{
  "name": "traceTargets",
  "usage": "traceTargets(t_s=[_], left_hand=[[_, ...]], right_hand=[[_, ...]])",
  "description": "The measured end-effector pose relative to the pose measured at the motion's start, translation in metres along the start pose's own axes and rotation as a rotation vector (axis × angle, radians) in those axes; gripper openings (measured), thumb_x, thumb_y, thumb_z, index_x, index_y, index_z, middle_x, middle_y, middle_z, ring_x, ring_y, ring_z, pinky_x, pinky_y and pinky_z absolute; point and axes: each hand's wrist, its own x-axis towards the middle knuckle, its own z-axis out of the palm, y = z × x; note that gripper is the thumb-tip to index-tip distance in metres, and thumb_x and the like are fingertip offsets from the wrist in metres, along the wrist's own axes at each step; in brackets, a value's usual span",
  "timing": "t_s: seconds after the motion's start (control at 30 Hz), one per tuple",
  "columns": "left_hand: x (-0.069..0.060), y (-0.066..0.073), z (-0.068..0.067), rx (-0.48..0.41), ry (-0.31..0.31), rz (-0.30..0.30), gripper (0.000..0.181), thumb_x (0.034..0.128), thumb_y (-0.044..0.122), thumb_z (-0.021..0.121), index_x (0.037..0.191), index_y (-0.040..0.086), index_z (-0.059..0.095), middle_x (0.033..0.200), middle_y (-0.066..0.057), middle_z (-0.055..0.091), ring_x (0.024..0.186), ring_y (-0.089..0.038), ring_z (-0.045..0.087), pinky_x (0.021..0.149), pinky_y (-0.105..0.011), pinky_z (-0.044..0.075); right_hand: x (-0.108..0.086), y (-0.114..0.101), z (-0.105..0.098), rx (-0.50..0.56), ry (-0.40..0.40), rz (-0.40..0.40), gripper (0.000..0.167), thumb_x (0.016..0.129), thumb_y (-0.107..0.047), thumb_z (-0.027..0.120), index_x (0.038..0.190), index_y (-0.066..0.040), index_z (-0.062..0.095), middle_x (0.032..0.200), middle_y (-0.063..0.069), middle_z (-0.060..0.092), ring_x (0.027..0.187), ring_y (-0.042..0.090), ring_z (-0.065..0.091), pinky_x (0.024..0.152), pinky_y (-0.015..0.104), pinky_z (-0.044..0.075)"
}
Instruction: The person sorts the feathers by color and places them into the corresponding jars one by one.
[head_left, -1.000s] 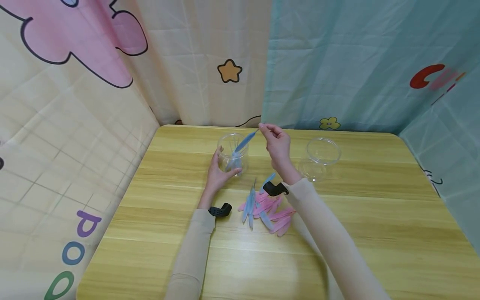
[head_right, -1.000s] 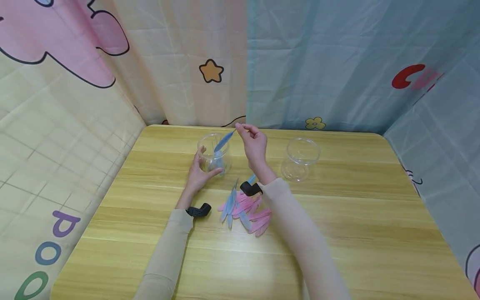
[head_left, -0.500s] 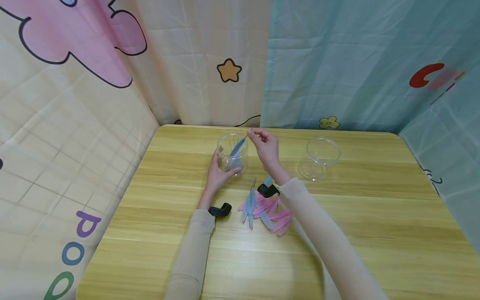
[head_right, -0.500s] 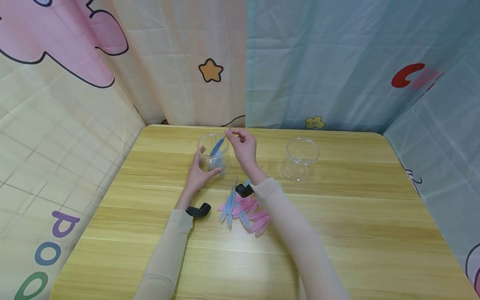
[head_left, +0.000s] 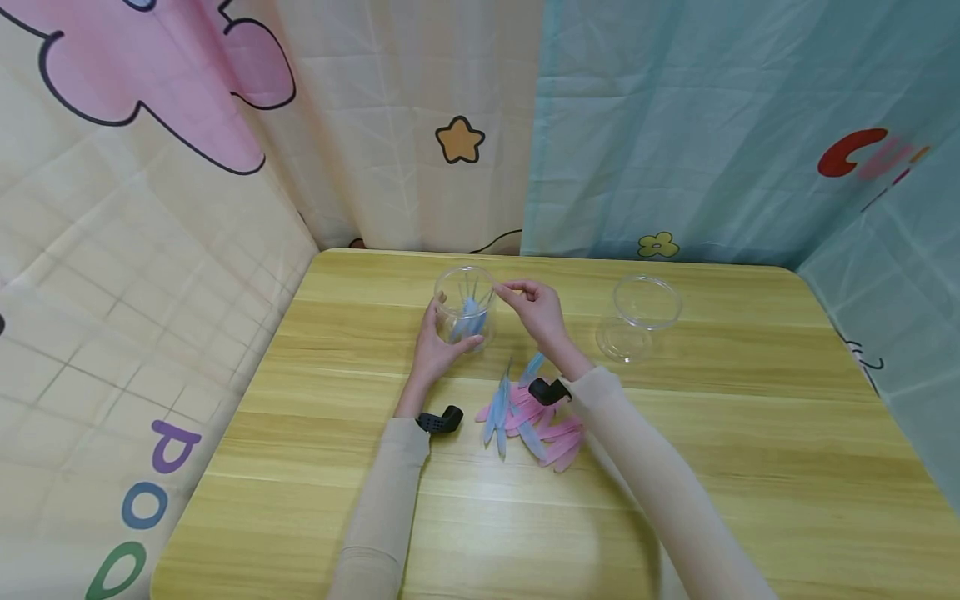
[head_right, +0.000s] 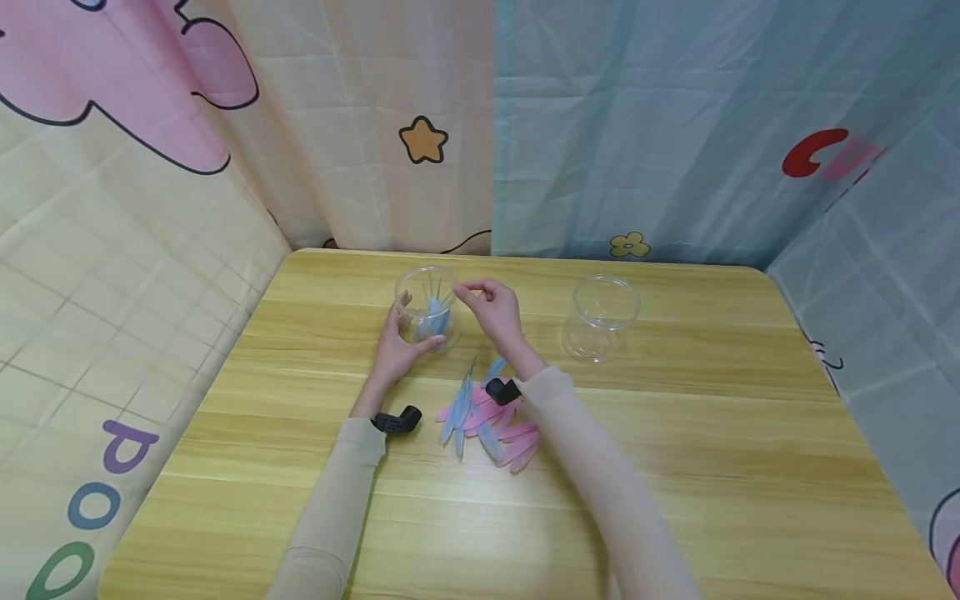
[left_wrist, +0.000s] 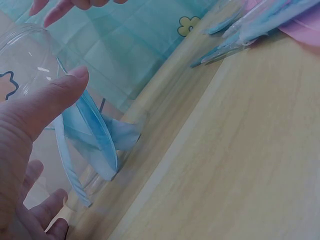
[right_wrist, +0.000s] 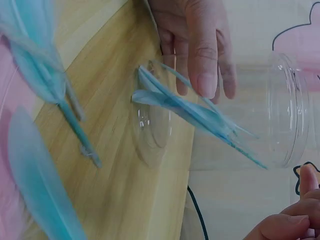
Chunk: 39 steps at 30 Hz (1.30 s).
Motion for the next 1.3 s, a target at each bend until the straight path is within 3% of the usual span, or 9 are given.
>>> traceTargets(t_s=[0.1,0.17,0.33,0.57,0.7,0.87,1.07,1.3], left_hand=[[0.000,0.001,0.000,0.001,-0.001,0.004,0.108,0.0677,0.043,0.084,0.152,0.026,0.019,0.153,0.005,0.025,0.137,-0.030,0.024,0.106,-0.050,0.025],[0.000,0.001,0.000,0.001,-0.002,0.005,0.107,0.0682,0.043,0.084,0.152,0.026,0.019,0.153,0.005,0.025,0.137,-0.030,0.024,0.106,-0.049,0.026],[0.000,0.001,0.001,0.002,-0.002,0.002,0.107,0.0687,0.043,0.084,0.152,0.026,0.018,0.153,0.006,0.024,0.137,-0.030,0.024,0.106,-0.049,0.026],[0.000,0.000,0.001,0.007,0.008,0.008,0.107,0.0679,0.042,0.084,0.151,0.026,0.019,0.152,0.007,0.026,0.137,-0.028,0.025,0.107,-0.046,0.026],[0.000,-0.001,0.001,0.012,0.011,0.023,0.107,0.0682,0.042,0.084,0.151,0.026,0.019,0.152,0.005,0.026,0.137,-0.028,0.025,0.107,-0.046,0.026],[0.001,-0.001,0.000,0.013,0.006,0.030,0.107,0.0683,0.042,0.084,0.151,0.027,0.019,0.152,0.005,0.026,0.137,-0.028,0.025,0.107,-0.046,0.026],[0.000,0.000,0.000,0.005,0.004,0.021,0.106,0.0686,0.042,0.084,0.151,0.027,0.019,0.152,0.005,0.026,0.137,-0.028,0.025,0.107,-0.044,0.026],[0.001,0.000,0.000,0.010,0.002,0.010,0.106,0.0693,0.042,0.084,0.151,0.027,0.018,0.152,0.007,0.025,0.137,-0.028,0.024,0.107,-0.045,0.026]], right_hand=[[-0.004,0.004,-0.008,-0.040,-0.041,0.032,0.035,0.085,-0.039,0.070,0.100,-0.008,0.071,0.058,-0.003,0.035,0.050,0.012,0.027,0.053,0.028,0.028],[-0.006,0.007,-0.013,-0.072,-0.079,0.054,0.035,0.085,-0.039,0.070,0.099,-0.007,0.072,0.063,-0.007,0.045,0.056,0.010,0.034,0.059,0.029,0.032],[-0.012,0.016,-0.023,-0.224,-0.238,0.102,0.039,0.085,-0.039,0.071,0.096,-0.002,0.071,0.079,-0.007,0.059,0.070,0.012,0.042,0.065,0.030,0.037],[-0.025,0.025,-0.031,-0.525,-0.572,0.081,0.023,0.087,-0.030,0.069,0.083,-0.007,0.072,0.073,0.001,0.062,0.056,0.010,0.042,0.051,0.024,0.037],[-0.031,0.027,-0.031,-0.612,-0.672,0.061,0.027,0.085,-0.027,0.070,0.067,-0.009,0.064,0.058,-0.003,0.052,0.048,0.008,0.038,0.045,0.023,0.034],[-0.037,0.027,-0.026,-0.723,-0.703,0.072,0.038,0.081,-0.032,0.074,0.055,-0.014,0.054,0.050,-0.008,0.042,0.044,0.006,0.036,0.041,0.021,0.029],[-0.045,0.024,-0.018,-0.867,-0.675,0.073,0.039,0.076,-0.040,0.076,0.052,-0.017,0.056,0.048,-0.010,0.043,0.044,0.005,0.035,0.040,0.020,0.026],[-0.049,0.022,-0.010,-0.892,-0.647,0.082,0.043,0.075,-0.038,0.078,0.050,-0.018,0.049,0.047,-0.009,0.040,0.042,0.005,0.034,0.039,0.020,0.026]])
